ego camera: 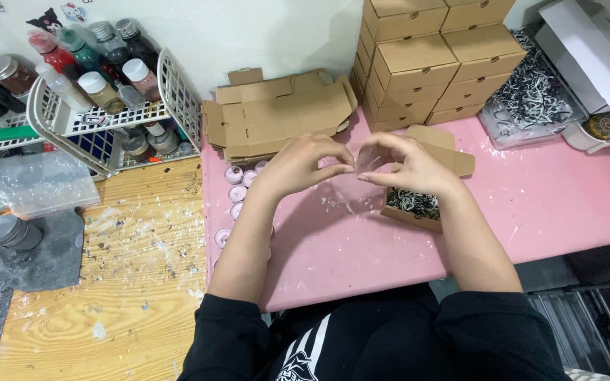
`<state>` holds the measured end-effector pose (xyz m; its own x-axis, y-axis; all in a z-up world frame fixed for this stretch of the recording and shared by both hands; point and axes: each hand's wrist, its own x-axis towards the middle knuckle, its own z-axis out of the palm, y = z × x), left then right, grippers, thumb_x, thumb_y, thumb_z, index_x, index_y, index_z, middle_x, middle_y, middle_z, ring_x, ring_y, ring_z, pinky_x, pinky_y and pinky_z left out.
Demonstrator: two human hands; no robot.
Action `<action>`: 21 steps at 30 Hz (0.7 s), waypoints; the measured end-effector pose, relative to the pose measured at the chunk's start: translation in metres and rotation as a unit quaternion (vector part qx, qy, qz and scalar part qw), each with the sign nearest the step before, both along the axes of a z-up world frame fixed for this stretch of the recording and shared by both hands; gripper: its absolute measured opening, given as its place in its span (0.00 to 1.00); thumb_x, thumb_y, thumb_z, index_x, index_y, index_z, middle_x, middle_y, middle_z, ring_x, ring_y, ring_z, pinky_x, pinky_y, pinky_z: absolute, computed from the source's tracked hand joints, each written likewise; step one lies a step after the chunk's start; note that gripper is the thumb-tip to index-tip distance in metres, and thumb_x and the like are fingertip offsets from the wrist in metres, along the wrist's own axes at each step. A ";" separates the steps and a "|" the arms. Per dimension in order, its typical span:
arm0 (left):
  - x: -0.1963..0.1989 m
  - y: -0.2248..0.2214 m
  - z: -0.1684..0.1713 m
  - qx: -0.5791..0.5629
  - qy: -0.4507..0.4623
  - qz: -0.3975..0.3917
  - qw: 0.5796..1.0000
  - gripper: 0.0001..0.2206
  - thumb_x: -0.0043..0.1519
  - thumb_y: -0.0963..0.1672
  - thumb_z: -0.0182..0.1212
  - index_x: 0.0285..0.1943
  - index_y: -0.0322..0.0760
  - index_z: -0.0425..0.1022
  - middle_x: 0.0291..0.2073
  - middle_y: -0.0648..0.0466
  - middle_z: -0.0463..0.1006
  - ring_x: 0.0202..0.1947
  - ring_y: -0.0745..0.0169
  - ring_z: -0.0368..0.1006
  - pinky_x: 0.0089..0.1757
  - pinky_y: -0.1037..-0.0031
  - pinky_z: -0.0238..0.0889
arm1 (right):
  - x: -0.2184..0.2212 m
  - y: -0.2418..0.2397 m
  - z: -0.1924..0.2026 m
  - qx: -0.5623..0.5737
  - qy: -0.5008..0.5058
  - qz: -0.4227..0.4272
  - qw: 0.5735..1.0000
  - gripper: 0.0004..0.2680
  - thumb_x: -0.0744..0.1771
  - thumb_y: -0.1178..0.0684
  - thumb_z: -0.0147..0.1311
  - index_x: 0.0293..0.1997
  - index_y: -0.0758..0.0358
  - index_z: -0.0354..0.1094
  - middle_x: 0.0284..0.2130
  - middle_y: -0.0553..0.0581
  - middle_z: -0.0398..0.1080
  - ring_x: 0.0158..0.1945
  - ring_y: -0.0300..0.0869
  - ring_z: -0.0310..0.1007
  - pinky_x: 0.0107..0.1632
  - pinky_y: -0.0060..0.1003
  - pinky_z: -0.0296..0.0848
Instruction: Packing tea light candles into small cardboard gift boxes using shredded paper filler.
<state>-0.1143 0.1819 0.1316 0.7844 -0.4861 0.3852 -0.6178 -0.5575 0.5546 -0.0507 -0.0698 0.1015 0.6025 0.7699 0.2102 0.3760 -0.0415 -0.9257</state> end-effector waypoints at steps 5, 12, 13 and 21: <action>0.006 0.014 -0.013 -0.032 0.016 0.039 0.999 0.07 0.63 0.46 0.64 0.44 0.40 0.80 0.37 0.52 0.84 0.37 0.54 0.80 0.39 0.65 0.70 | 0.007 -0.006 -0.038 -0.067 0.067 -0.028 0.995 0.15 0.63 0.58 0.62 0.55 0.63 0.66 0.44 0.57 0.75 0.47 0.39 0.78 0.48 0.34 0.81; -0.010 0.023 0.021 -0.010 0.123 0.190 0.974 0.09 0.66 0.48 0.60 0.48 0.40 0.77 0.35 0.50 0.81 0.34 0.54 0.81 0.39 0.64 0.70 | -0.013 0.031 -0.053 -0.143 0.134 -0.122 0.973 0.11 0.66 0.54 0.60 0.51 0.69 0.73 0.43 0.64 0.79 0.45 0.43 0.81 0.43 0.34 0.83; -0.007 0.031 0.013 -0.010 0.124 0.191 0.974 0.09 0.66 0.48 0.60 0.48 0.40 0.77 0.35 0.50 0.81 0.34 0.54 0.81 0.39 0.64 0.70 | -0.010 0.043 -0.073 -0.144 0.135 -0.121 0.973 0.11 0.66 0.54 0.60 0.51 0.69 0.73 0.43 0.64 0.79 0.45 0.43 0.81 0.43 0.34 0.83; -0.011 0.056 0.006 0.025 -0.184 0.237 0.954 0.07 0.63 0.44 0.66 0.43 0.36 0.76 0.47 0.51 0.79 0.51 0.46 0.73 0.50 0.57 0.64 | -0.009 0.159 -0.150 -0.126 -0.245 -0.110 0.955 0.21 0.61 0.51 0.65 0.59 0.67 0.67 0.50 0.64 0.70 0.54 0.57 0.69 0.59 0.50 0.69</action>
<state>-0.1251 0.2376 0.1373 0.7365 -0.1363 0.6626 -0.4380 -0.8425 0.3136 -0.0595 0.0895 -0.0487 0.6323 0.6999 0.3321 0.7177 -0.3678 -0.5913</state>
